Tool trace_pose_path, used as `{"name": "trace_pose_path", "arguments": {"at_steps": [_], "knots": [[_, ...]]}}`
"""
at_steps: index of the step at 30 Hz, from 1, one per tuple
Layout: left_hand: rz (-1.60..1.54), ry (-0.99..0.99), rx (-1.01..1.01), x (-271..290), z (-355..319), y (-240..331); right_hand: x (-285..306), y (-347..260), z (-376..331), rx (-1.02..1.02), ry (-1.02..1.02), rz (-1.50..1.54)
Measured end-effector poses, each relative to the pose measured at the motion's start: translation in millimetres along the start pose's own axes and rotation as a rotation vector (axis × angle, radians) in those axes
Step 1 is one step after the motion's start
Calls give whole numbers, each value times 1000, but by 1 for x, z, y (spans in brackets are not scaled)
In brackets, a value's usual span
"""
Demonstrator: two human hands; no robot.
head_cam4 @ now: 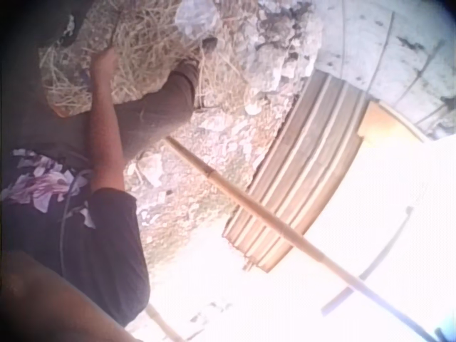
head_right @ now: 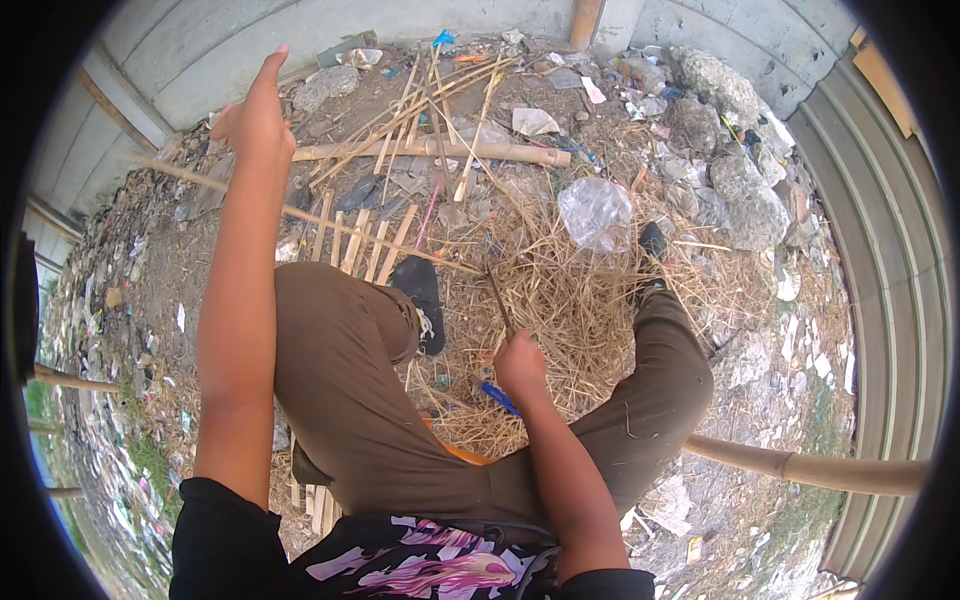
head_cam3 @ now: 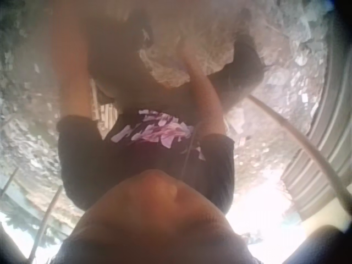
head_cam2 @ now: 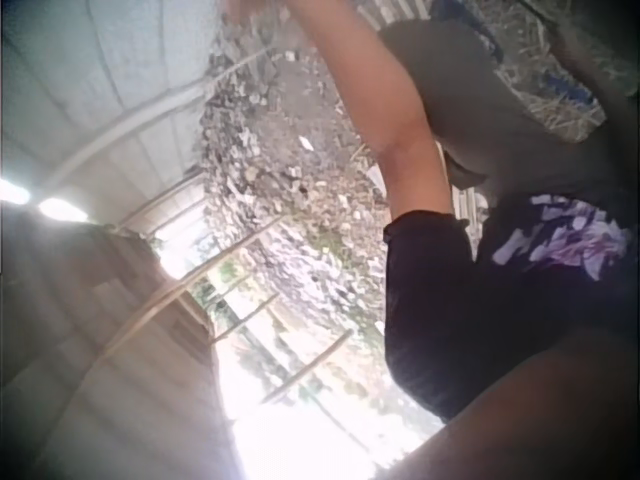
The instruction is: The person sits on the ground and uses a knife to sharpen and smooth thin bamboo sticks. They hold the sticks with one hand and scrape the blade along the length to remove rough edges and create a pointed tip.
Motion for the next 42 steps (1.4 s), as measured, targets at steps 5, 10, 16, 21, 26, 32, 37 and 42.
{"name": "trace_pose_path", "arguments": {"at_steps": [5, 10, 16, 21, 26, 32, 37, 42], "knots": [[392, -598, -315, -41, 11, -30, 8, -1, -2, -7, -35, -41], [1363, -1879, 132, 9, -48, -202, 10, -3, 0, -8, -37, -8], [1206, -1372, 669, 179, -64, -328, 2, 9, 6, -6, -27, 24], [362, -954, 726, 188, -59, -352, 9, 10, 4, -79, -102, -3], [-229, -1012, 277, 85, -45, -245, 0, 20, 3, -123, -153, 6], [-955, -1216, 229, 3, -72, -56, -13, 27, 9, -70, -129, 59], [-927, -1293, 348, -25, -90, -3, -24, 38, 12, -128, -187, 234], [-729, -1324, 79, -54, -124, 76, -6, 4, 2, -6, -95, 235]]}}
Point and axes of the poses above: each hand's wrist, its own z-axis towards the middle knuckle, its own x-axis out of the back of the hand, y = z × x, the point moved 8 cm from there along z, towards the middle knuckle, and after that the axes turned 4 degrees about -x, right-handed, at the moved point
